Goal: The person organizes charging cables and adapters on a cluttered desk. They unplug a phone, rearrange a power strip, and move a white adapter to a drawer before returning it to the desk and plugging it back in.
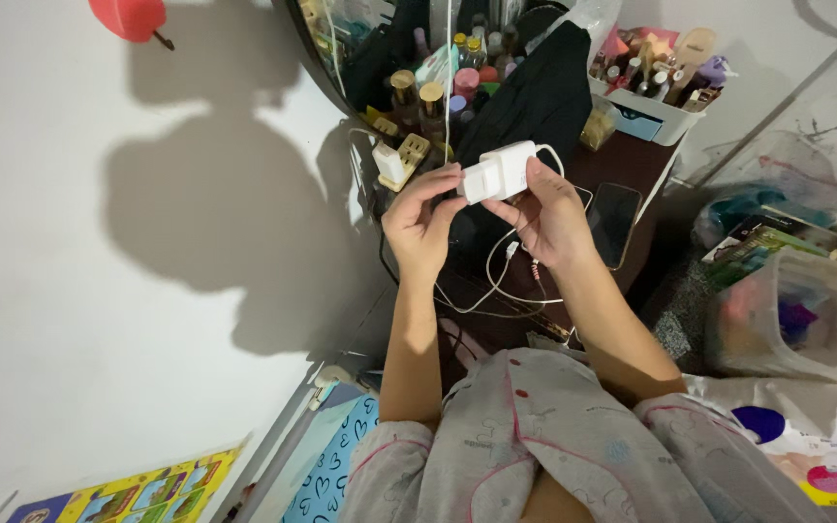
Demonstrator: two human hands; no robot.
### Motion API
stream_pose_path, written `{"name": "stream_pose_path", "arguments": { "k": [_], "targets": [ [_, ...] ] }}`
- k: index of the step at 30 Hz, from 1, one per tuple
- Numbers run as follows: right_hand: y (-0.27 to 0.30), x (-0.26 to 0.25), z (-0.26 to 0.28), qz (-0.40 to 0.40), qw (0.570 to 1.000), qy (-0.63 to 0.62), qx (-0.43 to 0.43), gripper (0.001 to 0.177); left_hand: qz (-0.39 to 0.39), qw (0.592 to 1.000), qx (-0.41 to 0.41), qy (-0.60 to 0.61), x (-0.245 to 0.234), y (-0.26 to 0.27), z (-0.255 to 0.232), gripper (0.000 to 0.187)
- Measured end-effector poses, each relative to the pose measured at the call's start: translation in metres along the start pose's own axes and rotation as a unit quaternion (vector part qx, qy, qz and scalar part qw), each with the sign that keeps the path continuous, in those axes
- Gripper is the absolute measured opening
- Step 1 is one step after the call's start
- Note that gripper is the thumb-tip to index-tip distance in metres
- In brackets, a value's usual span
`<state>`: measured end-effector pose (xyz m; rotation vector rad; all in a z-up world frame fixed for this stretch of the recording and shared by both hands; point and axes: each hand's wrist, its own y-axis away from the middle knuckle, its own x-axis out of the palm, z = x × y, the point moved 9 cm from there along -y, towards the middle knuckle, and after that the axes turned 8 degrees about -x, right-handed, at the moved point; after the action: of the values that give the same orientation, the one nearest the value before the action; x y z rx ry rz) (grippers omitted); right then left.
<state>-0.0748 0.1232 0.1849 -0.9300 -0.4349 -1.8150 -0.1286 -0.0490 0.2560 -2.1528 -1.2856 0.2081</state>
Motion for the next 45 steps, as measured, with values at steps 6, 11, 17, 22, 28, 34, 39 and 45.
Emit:
{"name": "stream_pose_path", "arguments": {
  "k": [6, 11, 17, 22, 28, 34, 39, 45],
  "targets": [
    [0.003, -0.001, -0.004, 0.006, 0.999, -0.036, 0.001, 0.041, -0.016, 1.0, 0.016, -0.015, 0.005, -0.001, 0.0, 0.017],
    [0.005, -0.007, -0.01, -0.02, 1.0, -0.018, 0.0, 0.042, -0.022, 0.999, 0.021, -0.042, 0.004, -0.001, 0.002, 0.013],
    [0.005, -0.012, -0.019, -0.049, 0.998, -0.02, 0.021, 0.045, -0.026, 0.997, 0.041, -0.053, -0.003, 0.0, 0.014, 0.016],
    [-0.002, 0.012, -0.011, 0.033, 0.998, -0.044, 0.004, 0.041, 0.02, 0.999, -0.025, 0.042, -0.013, 0.001, 0.025, 0.026],
    [-0.012, 0.025, 0.008, 0.028, 0.998, 0.004, -0.054, 0.052, -0.061, 0.997, -0.021, -0.035, -0.055, 0.004, 0.029, 0.056],
    [-0.049, 0.019, 0.02, -0.001, 0.951, 0.256, -0.173, 0.06, -0.2, 0.961, -0.016, -0.19, -0.109, 0.002, 0.09, 0.049],
    [-0.107, 0.042, -0.009, 0.076, 0.807, 0.514, -0.281, 0.046, -0.17, 0.92, -0.114, -0.336, -0.116, -0.015, 0.133, 0.077],
    [-0.128, 0.075, -0.051, 0.148, 0.693, 0.611, -0.354, 0.052, -0.143, 0.906, -0.077, -0.391, -0.128, -0.021, 0.16, 0.074]
  ]
}}
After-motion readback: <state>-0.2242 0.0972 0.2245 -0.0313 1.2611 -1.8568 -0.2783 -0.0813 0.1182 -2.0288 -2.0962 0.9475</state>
